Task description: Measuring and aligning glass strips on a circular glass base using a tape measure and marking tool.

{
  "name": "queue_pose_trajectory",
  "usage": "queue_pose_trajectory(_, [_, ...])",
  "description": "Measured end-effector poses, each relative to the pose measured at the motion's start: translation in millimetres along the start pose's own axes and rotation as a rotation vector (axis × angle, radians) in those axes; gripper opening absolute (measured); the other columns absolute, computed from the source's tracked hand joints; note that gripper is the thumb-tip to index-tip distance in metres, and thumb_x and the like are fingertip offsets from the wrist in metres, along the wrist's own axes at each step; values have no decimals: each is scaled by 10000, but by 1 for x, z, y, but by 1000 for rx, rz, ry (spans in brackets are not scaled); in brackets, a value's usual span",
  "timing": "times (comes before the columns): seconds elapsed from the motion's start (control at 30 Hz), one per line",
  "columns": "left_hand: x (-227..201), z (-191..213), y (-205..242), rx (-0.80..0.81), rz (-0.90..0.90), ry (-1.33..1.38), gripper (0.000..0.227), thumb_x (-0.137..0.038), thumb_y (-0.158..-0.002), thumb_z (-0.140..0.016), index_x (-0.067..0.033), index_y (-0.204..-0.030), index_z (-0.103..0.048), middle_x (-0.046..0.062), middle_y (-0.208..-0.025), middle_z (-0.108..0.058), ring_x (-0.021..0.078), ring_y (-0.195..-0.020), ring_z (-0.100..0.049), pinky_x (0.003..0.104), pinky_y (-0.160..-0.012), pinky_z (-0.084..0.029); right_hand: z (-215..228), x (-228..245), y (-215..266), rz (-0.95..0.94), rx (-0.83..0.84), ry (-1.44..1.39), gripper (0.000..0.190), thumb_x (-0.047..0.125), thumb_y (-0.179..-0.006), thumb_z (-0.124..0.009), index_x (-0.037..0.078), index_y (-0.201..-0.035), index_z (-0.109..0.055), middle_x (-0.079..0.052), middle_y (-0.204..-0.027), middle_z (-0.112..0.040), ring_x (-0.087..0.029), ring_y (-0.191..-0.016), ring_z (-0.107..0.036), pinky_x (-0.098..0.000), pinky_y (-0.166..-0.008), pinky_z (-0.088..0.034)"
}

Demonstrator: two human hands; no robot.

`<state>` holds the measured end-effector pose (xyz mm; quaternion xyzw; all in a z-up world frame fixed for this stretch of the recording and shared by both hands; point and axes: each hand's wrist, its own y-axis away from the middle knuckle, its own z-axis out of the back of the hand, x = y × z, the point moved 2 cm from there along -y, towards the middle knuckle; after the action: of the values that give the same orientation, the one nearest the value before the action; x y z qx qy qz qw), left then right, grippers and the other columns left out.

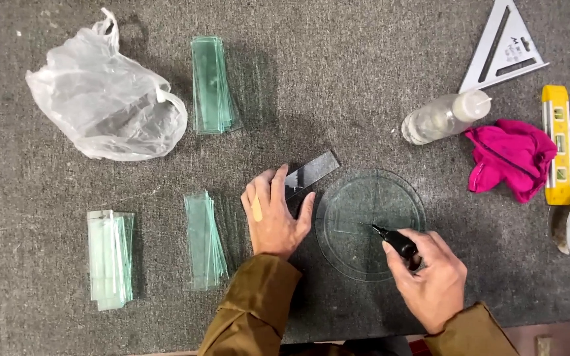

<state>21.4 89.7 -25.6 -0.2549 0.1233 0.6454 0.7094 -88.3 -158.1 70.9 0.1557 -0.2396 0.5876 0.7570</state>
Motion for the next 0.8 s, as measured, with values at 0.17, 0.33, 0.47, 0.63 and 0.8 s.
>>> queue_pose_trajectory(0.17, [-2, 1, 0, 1, 7, 3, 712, -667, -1069, -562, -130, -1533, -610, 146, -1392, -593, 320, -1254, -557, 568, -1122, -464, -2, -4, -1, -2, 17, 21, 278, 278, -936, -874, 129, -1169, -853, -12, -982, -783, -141, -595, -606, -296, -711, -576])
queue_pose_trajectory(0.33, [-6, 9, -3, -32, -8, 13, 673, -630, -1067, -587, -125, -1511, -628, 138, -1365, -588, 334, -1245, -556, 563, -1124, -455, -1, -6, -3, 21, 15, 25, 244, 264, -948, -866, 129, -1150, -849, -11, -989, -785, -154, -607, -598, -304, -710, -561])
queue_pose_trajectory(0.47, [-7, 10, -2, -46, -19, 24, 667, -630, -1074, -570, -115, -1493, -634, 143, -1350, -588, 333, -1225, -562, 553, -1093, -474, -1, -7, -4, -6, 37, 76, 272, 304, -947, -861, 149, -1170, -855, -4, -973, -772, -155, -608, -616, -316, -755, -573])
queue_pose_trajectory(0.63, [-5, 7, -2, -26, -11, 30, 689, -655, -1084, -530, -116, -1501, -627, 144, -1355, -579, 316, -1209, -563, 547, -1097, -475, -3, -6, -6, -35, 38, 68, 254, 295, -936, -873, 161, -1152, -862, -2, -962, -768, -159, -591, -610, -304, -743, -569])
queue_pose_trajectory(0.8, [-5, 8, -2, -13, -9, 15, 691, -659, -1082, -528, -118, -1502, -624, 139, -1369, -572, 319, -1232, -559, 554, -1115, -465, -1, -3, -9, -44, 58, 73, 259, 300, -949, -855, 141, -1154, -864, -5, -997, -794, -149, -585, -599, -311, -732, -569])
